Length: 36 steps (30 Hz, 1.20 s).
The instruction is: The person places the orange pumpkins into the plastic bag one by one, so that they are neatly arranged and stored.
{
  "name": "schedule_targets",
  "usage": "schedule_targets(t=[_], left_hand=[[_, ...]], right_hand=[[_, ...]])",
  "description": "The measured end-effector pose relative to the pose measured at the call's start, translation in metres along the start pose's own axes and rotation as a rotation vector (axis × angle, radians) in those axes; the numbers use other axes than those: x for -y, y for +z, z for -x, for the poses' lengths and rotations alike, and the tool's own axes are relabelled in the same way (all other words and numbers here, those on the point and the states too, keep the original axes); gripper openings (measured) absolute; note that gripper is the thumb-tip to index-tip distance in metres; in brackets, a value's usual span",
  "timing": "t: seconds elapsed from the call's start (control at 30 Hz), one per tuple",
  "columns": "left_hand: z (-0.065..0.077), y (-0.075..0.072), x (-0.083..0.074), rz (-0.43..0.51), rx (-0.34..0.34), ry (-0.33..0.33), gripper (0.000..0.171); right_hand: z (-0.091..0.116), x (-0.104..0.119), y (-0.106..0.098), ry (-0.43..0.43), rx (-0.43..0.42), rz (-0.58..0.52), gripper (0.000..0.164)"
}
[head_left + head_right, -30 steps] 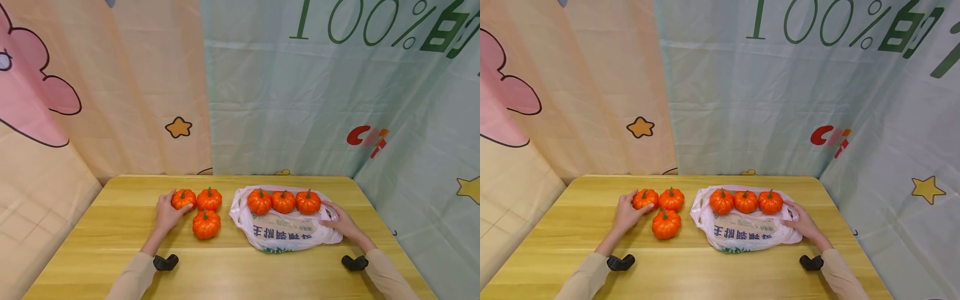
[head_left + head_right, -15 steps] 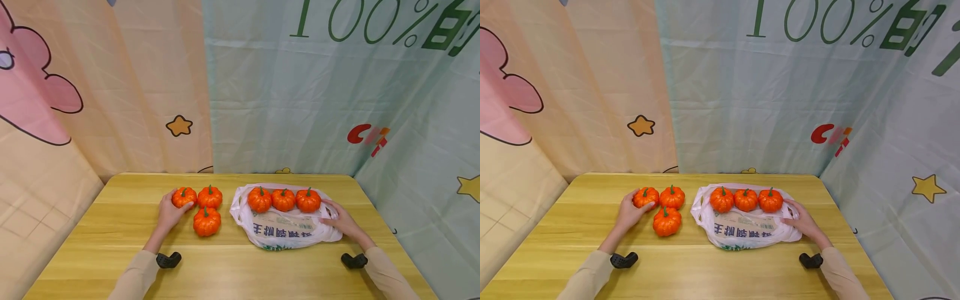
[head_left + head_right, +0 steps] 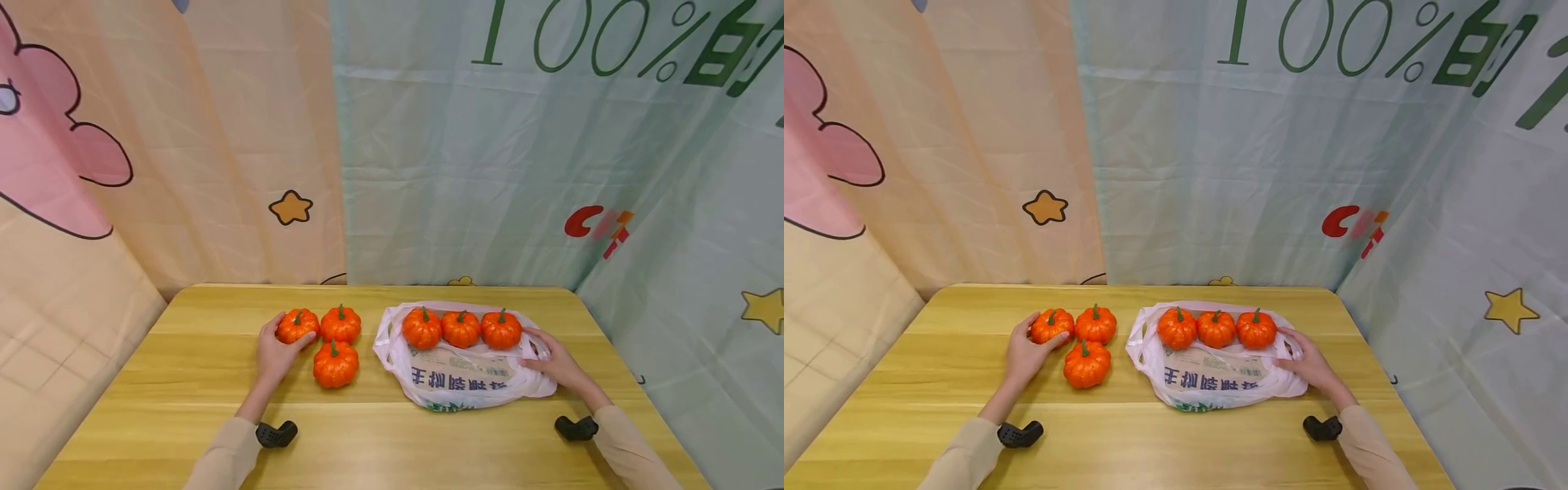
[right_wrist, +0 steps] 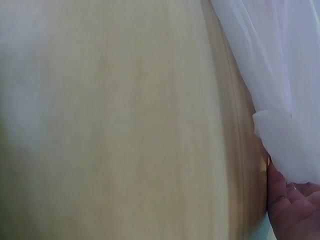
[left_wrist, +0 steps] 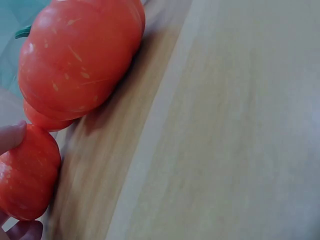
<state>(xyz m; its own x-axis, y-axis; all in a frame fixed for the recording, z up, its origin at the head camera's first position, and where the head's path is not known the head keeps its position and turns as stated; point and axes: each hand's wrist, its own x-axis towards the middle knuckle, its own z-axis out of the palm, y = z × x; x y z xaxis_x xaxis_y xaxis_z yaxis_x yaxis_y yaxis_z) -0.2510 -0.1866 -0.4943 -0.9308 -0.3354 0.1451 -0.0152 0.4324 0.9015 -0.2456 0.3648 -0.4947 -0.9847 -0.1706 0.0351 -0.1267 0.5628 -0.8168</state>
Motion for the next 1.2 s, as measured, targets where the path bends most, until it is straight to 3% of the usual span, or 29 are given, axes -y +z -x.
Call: schedule_targets(t=[0.37,0.83,1.03,1.2], left_hand=[[0.008,-0.006,0.0,0.009,-0.108,0.015,0.082],[0.017,-0.011,-0.03,0.052,-0.286,0.16,0.079],[0.022,-0.01,-0.051,0.084,-0.287,0.192,0.079],[0.029,-0.007,-0.068,0.128,-0.223,0.199,0.079]], right_hand=[[0.0,-0.002,0.004,0.015,0.007,-0.013,0.071],[0.001,-0.002,0.003,0.028,0.001,-0.002,0.072],[0.0,-0.002,0.002,0.02,-0.007,-0.009,0.072],[0.0,-0.002,0.002,0.011,0.001,-0.022,0.07]])
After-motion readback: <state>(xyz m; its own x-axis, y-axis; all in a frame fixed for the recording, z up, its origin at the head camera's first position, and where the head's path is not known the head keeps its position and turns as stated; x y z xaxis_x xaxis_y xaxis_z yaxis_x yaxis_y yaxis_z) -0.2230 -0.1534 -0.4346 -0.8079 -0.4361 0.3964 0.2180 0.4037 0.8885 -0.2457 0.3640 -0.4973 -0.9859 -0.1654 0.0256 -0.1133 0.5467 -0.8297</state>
